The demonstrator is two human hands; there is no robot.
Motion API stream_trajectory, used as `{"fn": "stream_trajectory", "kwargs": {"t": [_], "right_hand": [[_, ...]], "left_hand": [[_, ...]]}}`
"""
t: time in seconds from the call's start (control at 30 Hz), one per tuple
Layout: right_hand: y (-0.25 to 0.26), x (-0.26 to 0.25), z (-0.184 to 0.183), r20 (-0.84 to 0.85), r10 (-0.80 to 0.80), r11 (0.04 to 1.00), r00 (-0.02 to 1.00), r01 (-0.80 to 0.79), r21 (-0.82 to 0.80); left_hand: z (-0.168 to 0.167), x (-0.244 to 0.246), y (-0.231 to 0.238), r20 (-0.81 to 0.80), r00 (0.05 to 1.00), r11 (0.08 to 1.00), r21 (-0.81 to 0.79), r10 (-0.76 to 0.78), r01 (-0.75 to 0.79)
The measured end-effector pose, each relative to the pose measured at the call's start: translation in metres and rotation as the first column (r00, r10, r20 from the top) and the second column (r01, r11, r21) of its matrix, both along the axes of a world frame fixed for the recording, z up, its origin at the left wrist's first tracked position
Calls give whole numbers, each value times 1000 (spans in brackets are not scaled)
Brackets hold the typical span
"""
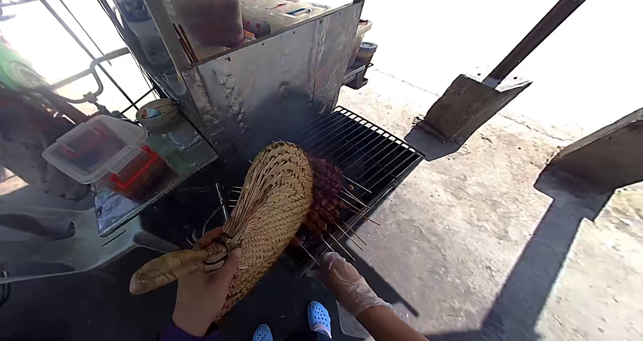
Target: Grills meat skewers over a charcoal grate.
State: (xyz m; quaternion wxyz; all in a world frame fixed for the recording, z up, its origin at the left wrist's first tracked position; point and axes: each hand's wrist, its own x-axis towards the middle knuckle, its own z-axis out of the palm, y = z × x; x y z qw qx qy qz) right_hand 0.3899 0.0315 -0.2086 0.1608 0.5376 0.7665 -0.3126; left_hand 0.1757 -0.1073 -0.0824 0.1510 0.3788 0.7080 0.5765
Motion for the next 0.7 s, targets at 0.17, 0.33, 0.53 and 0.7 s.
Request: {"fn": "stream_trajectory", "kwargs": {"t": [0.17, 0.33, 0.53, 0.7], "right_hand": [[11, 2, -10, 27, -9, 1000, 1000, 9, 11], [18, 18, -17, 60, 18, 999, 998, -20, 30], [11, 15, -12, 96, 21, 1000, 995, -20, -13], [16, 2, -15, 125, 0, 1000, 992, 1, -8]], "left_hand": [[5, -10, -5, -247, 968, 996, 84, 32, -12], [3, -24, -7, -279, 955, 982, 183, 101, -50], [7, -34, -12, -308, 939, 981, 159, 152, -106], [8, -25, -9, -286, 951, 984, 162, 120, -76]]}}
